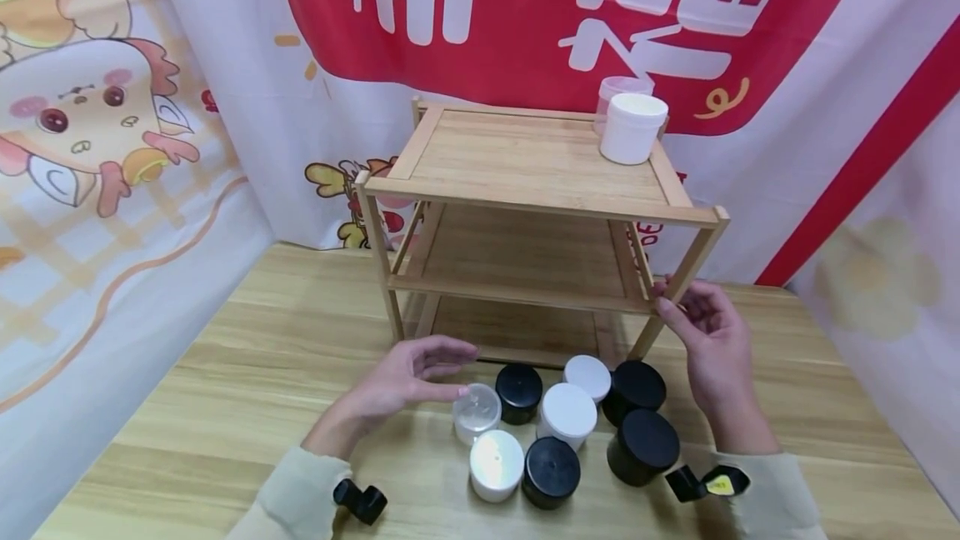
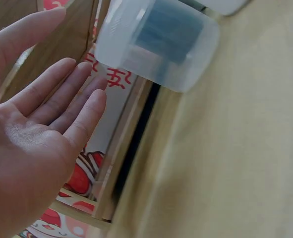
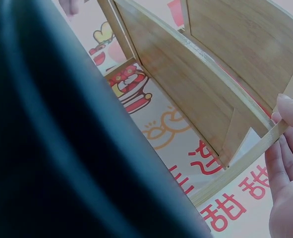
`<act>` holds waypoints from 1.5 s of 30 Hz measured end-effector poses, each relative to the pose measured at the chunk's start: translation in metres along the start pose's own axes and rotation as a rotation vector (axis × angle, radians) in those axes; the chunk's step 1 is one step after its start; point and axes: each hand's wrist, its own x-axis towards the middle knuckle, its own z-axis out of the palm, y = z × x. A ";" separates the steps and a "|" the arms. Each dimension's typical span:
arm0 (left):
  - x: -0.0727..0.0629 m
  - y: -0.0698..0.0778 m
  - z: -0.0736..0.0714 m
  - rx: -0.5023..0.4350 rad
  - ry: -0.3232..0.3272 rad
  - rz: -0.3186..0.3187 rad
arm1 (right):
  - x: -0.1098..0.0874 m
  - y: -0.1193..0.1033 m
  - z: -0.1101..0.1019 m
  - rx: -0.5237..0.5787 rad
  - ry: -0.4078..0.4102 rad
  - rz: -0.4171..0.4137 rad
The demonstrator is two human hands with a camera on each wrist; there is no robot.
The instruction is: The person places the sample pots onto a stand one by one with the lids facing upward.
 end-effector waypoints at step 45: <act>-0.001 -0.041 -0.003 -0.059 -0.138 -0.065 | 0.000 0.001 -0.001 0.007 -0.003 0.002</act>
